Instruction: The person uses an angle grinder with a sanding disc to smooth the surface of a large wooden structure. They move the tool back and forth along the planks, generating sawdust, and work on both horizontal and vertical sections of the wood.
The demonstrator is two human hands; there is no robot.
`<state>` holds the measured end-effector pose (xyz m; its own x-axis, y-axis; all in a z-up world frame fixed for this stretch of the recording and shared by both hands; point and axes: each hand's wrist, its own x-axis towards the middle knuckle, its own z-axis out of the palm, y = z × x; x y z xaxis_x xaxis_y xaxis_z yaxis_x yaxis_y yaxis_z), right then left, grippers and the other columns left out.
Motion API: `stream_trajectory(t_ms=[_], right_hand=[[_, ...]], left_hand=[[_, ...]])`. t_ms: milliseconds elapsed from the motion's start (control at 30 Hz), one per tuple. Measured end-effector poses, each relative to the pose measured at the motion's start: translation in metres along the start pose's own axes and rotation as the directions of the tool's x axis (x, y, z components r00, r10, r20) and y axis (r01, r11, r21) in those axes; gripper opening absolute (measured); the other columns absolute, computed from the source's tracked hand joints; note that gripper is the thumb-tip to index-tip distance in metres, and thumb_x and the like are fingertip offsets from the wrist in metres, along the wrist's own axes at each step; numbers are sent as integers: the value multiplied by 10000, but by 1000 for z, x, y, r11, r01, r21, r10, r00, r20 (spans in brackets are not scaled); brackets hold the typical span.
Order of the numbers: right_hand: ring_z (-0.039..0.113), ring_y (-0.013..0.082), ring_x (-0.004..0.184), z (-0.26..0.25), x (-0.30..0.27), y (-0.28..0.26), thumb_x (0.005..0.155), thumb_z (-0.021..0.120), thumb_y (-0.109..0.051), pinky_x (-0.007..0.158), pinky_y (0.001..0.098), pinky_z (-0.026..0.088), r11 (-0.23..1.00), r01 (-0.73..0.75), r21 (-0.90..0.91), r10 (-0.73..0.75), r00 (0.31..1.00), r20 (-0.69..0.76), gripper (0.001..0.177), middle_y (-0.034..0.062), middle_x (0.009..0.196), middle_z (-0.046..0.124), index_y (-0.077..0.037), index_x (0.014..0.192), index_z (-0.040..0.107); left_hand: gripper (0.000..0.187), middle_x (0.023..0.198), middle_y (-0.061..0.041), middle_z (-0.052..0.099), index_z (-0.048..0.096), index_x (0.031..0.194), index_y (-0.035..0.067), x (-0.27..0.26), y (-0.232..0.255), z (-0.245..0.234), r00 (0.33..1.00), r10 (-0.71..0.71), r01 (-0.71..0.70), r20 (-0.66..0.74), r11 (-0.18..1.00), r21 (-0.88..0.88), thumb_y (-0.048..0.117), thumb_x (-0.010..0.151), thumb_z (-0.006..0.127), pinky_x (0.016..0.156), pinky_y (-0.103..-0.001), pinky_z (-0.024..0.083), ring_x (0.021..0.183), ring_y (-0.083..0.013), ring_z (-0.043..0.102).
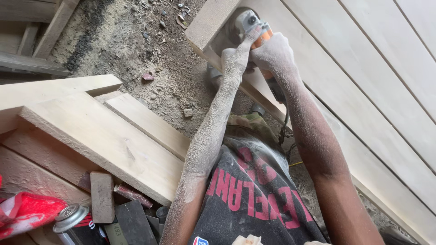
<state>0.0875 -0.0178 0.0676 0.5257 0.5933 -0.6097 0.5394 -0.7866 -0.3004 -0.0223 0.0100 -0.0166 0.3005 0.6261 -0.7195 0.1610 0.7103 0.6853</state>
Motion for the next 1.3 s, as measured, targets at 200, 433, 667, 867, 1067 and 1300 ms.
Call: stream_trajectory(t_ms=[200,433,667,867,1067,1300], right_hand=[[772,225,801,-5,-27,41,791,822,-518,728,360,650,994,-94,46,94,996,-1,627,145,903,753,36,1055,692],[764,249,827,-11,-60,104,846,795,-496,762,381,626,979,-198,55,200,980,-24,582,162,919,754,31,1071,696],[764,248,881,-10,-82,148,881,757,-476,780,393,618,942,-296,158,309,949,-64,552,177,972,762,29,1096,698],[777,253,881,-7,-60,125,803,772,-466,797,392,631,960,-231,158,242,968,-60,536,159,962,771,-13,1084,723],[789,270,865,-5,-40,56,784,779,-617,797,376,635,978,-154,139,155,988,3,657,145,920,769,6,988,735],[762,272,818,8,-48,90,904,690,-435,743,403,620,996,-4,89,8,999,-51,408,153,907,771,-50,1029,747]], left_hand=[[795,766,-171,801,738,834,-60,-14,-24,32,997,-4,2,82,1000,23,709,638,785,440,-259,660,589,-175,796],[867,701,-133,781,756,820,-65,-46,-74,77,967,15,-47,255,991,123,787,666,703,478,-250,645,580,-134,782],[859,703,-140,779,751,855,-61,-64,-87,105,930,-99,2,354,965,264,775,654,725,477,-243,608,590,-141,763],[891,801,-155,780,736,960,-81,-45,-65,84,936,-94,39,338,985,166,757,659,754,525,-255,625,663,-167,768],[907,817,-126,773,747,969,-92,-31,-30,35,980,-53,38,193,996,80,765,673,734,565,-303,643,708,-193,780],[853,703,-107,714,754,778,-49,-57,-53,47,958,-102,2,267,937,350,795,806,638,497,-308,536,601,-160,687]])
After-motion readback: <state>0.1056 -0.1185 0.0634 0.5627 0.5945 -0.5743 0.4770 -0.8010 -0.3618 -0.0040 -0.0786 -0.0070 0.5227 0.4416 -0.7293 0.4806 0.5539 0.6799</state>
